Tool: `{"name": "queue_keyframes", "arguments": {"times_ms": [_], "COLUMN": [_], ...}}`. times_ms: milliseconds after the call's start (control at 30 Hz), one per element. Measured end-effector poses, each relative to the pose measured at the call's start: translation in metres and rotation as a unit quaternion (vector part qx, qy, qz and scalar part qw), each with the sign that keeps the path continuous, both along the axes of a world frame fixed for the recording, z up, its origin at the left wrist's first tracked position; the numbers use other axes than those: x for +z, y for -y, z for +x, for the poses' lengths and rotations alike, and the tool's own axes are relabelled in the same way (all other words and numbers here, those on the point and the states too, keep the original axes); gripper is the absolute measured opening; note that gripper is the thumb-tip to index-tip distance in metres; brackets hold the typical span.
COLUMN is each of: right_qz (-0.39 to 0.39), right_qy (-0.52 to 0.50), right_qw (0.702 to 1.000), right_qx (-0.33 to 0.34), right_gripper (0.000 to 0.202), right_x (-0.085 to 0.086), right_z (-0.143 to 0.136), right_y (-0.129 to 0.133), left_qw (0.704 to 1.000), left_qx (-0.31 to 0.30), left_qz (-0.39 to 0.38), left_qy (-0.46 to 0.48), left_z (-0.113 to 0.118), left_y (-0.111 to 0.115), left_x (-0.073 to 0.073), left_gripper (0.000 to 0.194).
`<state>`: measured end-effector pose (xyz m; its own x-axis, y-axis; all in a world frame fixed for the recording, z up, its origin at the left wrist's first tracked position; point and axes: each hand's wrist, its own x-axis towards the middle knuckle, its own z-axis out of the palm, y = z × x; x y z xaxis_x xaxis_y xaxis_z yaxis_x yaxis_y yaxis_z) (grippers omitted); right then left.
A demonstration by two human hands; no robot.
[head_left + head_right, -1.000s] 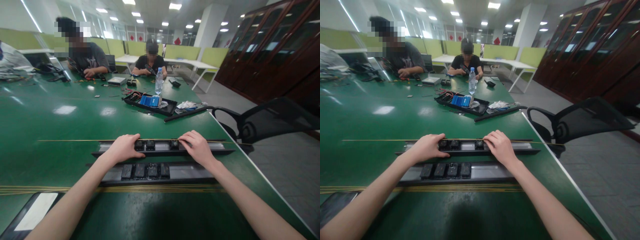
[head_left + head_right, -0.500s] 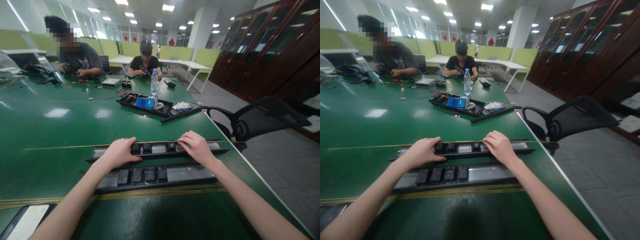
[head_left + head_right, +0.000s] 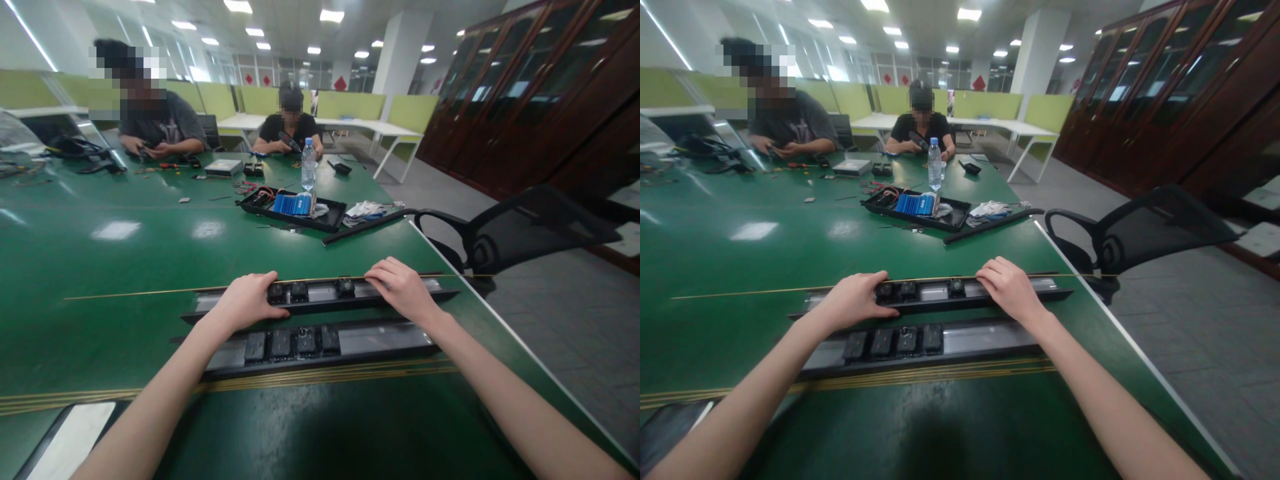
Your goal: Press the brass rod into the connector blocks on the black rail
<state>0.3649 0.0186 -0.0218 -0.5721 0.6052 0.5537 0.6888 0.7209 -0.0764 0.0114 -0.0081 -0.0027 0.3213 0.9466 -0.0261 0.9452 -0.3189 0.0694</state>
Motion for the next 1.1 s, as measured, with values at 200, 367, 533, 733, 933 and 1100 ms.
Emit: {"name": "queue_keyframes", "arguments": {"times_ms": [200,367,533,733,933,1100], "right_qz": [0.009,0.024,0.028,0.032,0.035,0.04], "right_qy": [0.015,0.027,0.03,0.021,0.022,0.027], "right_qw": [1.0,0.999,0.999,0.999,0.999,0.998], "right_qx": [-0.009,-0.015,-0.032,-0.032,-0.033,-0.048], "right_gripper": [0.015,0.018,0.018,0.017,0.016,0.016], "right_x": [0.002,0.002,0.001,-0.001,-0.001,0.0], "right_z": [0.007,0.013,0.022,0.027,0.033,0.04], "right_y": [0.0,0.001,0.002,0.003,0.003,0.004], "left_qw": [1.0,1.0,1.0,1.0,1.0,1.0], "left_qx": [0.006,-0.001,-0.008,0.0,0.002,-0.005], "left_qz": [-0.001,0.003,0.013,0.005,0.003,0.013], "left_qy": [0.002,-0.003,-0.01,-0.011,-0.009,-0.013], "left_z": [0.0,0.0,-0.001,0.0,0.001,0.0], "left_y": [-0.001,-0.001,-0.001,-0.001,0.0,-0.001], "left_x": [0.0,-0.001,-0.002,0.0,0.001,0.0], "left_gripper": [0.054,0.056,0.057,0.059,0.059,0.06]}}
